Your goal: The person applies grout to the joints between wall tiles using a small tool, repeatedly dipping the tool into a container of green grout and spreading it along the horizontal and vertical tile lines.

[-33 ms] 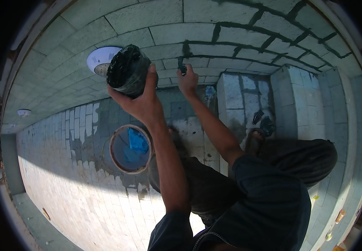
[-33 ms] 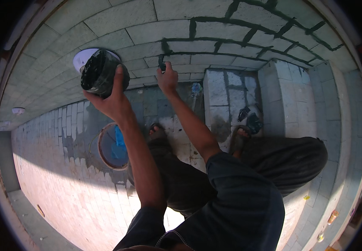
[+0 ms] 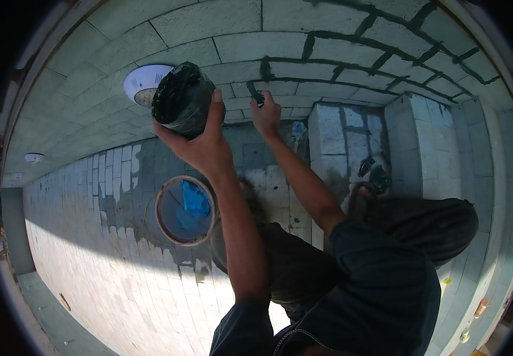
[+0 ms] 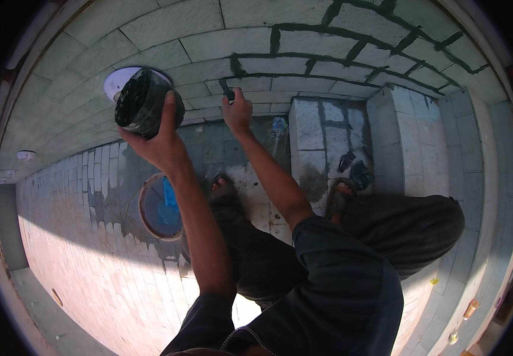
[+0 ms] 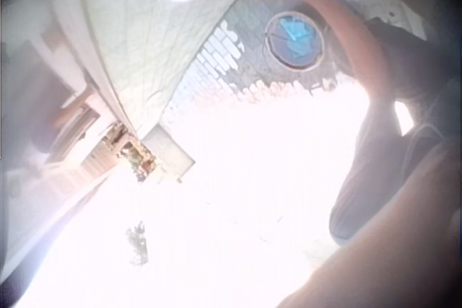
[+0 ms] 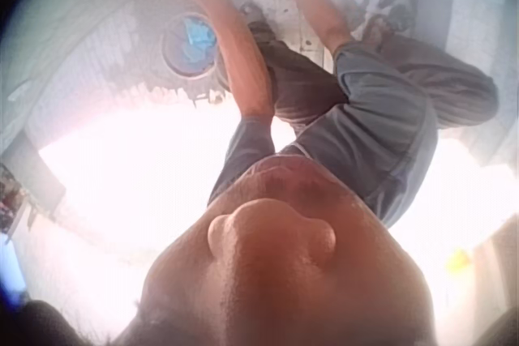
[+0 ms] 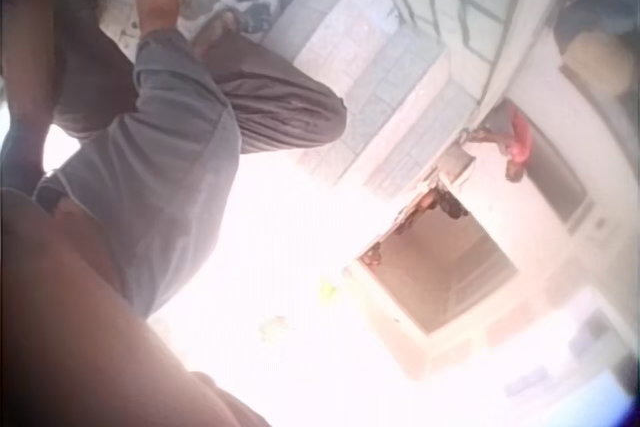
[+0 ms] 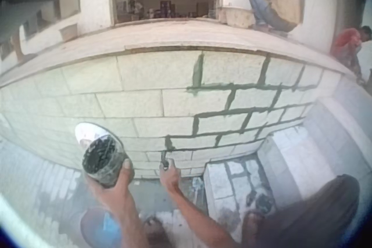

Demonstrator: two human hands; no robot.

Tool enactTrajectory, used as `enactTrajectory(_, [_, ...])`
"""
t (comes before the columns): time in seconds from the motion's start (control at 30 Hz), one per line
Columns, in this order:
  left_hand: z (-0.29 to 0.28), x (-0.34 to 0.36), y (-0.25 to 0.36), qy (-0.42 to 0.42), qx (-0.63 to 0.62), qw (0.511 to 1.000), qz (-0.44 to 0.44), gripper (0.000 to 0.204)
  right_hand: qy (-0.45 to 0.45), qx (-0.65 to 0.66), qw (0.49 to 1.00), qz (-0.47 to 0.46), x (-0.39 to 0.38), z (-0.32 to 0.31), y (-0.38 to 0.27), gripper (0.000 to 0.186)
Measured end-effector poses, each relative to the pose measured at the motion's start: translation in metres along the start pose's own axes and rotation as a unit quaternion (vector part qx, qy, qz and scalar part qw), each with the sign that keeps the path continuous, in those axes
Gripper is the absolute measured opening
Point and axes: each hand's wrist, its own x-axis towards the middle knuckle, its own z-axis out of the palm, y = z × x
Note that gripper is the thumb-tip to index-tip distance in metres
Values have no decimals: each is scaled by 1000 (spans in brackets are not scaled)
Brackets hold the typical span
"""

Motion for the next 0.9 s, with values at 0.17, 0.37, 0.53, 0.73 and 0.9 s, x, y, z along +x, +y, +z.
enactTrajectory(0.17, [-7,2,-1,-4,1,1000,4,78,25,-30,999,-9,11,-24,17,30])
enactTrajectory(0.37, [-8,4,1,10,7,1000,11,79,113,27,989,89,35,-94,43,26])
enactTrajectory(0.53, [2,-1,4,-6,1,1000,-4,84,172,4,982,82,38,-110,60,25])
enactTrajectory(0.73, [3,0,-4,-8,22,999,22,86,105,24,994,9,16,-43,23,28])
enactTrajectory(0.9, [16,-3,-8,-20,19,999,33,86,-207,-76,967,-124,1,-18,13,32])
